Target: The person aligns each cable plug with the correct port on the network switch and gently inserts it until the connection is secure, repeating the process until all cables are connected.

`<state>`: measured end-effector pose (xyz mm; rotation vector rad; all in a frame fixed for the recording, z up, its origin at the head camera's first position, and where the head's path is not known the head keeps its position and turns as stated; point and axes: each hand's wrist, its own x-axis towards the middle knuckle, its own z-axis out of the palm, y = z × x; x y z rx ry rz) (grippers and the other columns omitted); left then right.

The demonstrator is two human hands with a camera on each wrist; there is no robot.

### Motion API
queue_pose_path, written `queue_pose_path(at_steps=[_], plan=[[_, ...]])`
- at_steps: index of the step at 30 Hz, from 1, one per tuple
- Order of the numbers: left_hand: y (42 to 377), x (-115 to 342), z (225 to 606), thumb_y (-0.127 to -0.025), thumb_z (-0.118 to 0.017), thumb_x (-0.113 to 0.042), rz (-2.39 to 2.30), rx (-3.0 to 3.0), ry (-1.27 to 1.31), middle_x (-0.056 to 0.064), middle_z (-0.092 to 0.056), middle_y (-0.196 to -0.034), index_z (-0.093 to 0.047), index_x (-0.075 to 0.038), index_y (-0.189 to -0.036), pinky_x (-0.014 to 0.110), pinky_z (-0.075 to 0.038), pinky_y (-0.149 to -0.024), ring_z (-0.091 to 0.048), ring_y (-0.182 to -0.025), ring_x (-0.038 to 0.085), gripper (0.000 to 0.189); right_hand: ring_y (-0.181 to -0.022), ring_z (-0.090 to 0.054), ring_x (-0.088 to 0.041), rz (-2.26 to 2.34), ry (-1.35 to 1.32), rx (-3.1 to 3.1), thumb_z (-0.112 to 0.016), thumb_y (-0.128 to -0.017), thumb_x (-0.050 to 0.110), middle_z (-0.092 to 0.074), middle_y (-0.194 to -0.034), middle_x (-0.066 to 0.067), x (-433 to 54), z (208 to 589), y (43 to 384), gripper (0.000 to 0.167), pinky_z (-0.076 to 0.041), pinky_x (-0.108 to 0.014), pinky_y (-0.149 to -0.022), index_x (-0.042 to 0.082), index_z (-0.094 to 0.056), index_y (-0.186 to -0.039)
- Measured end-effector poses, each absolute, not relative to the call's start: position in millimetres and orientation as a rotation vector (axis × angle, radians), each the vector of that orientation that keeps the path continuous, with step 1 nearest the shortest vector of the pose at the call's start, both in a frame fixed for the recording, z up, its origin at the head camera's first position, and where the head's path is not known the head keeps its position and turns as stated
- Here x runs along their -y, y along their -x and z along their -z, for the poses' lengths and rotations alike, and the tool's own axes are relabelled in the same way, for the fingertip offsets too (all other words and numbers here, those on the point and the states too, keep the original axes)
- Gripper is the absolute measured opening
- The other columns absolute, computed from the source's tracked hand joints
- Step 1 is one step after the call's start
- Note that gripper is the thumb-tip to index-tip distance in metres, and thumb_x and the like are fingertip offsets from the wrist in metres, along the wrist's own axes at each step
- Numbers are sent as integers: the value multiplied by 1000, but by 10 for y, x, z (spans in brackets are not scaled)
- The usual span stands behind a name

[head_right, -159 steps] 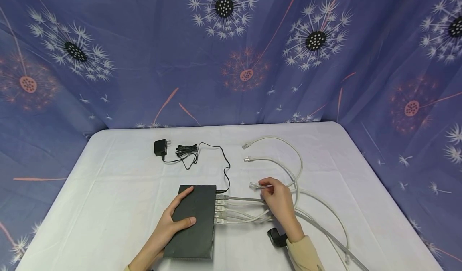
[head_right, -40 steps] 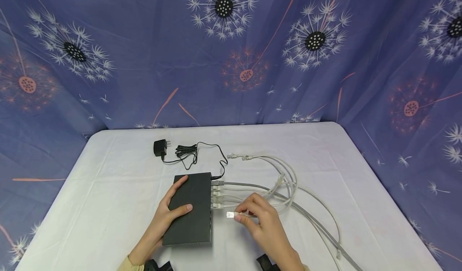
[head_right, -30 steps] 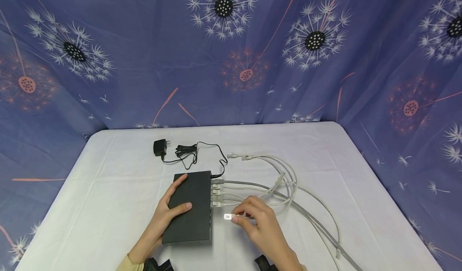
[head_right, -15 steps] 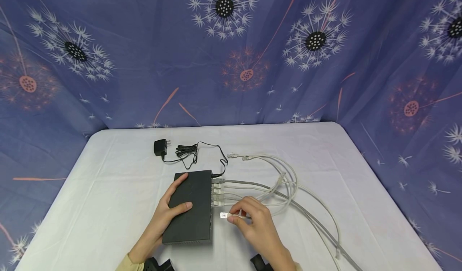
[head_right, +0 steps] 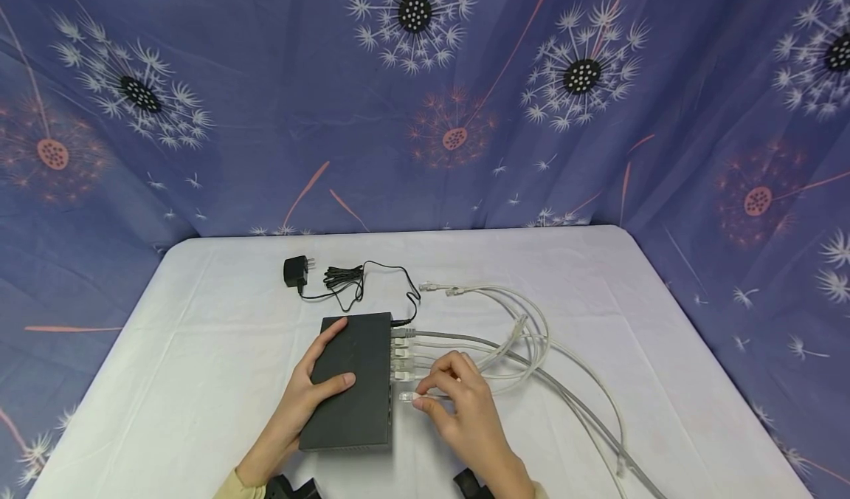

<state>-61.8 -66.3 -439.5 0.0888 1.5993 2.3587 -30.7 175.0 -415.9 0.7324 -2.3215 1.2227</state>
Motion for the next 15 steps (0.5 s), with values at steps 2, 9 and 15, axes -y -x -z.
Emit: queue_pose_path(at_steps=[2, 9, 15], plan=[[617, 662, 4392, -85, -68, -2, -2364, -1594, -98, 9, -21, -152, -39, -33, -146, 45, -53, -71, -39, -127, 36, 74, -88, -49, -10, -1210, -737, 2310, -81, -72, 5, -52, -92, 6, -1736, 4161, 315, 23, -40, -20, -76, 21, -68, -82], [611, 653, 4374, -84, -69, -3, -2356, -1620, -120, 8, -20, -153, -38, -32, -146, 45, -53, -74, -30, -133, 36, 75, -88, -48, -12, -1186, -752, 2267, -81, -69, 4, -52, -92, 6, -1696, 4160, 346, 25, -38, -21, -75, 20, -69, -82], [601, 646, 4370, -84, -69, -3, -2365, -1609, -112, 9, -21, -153, -39, -33, -146, 47, -53, -73, -31, -133, 37, 74, -88, -47, -11, -1177, -753, 2269, -81, -67, 1, -52, -92, 7, -1674, 4164, 359, 28, -39, -20, -73, 21, -68, -82]])
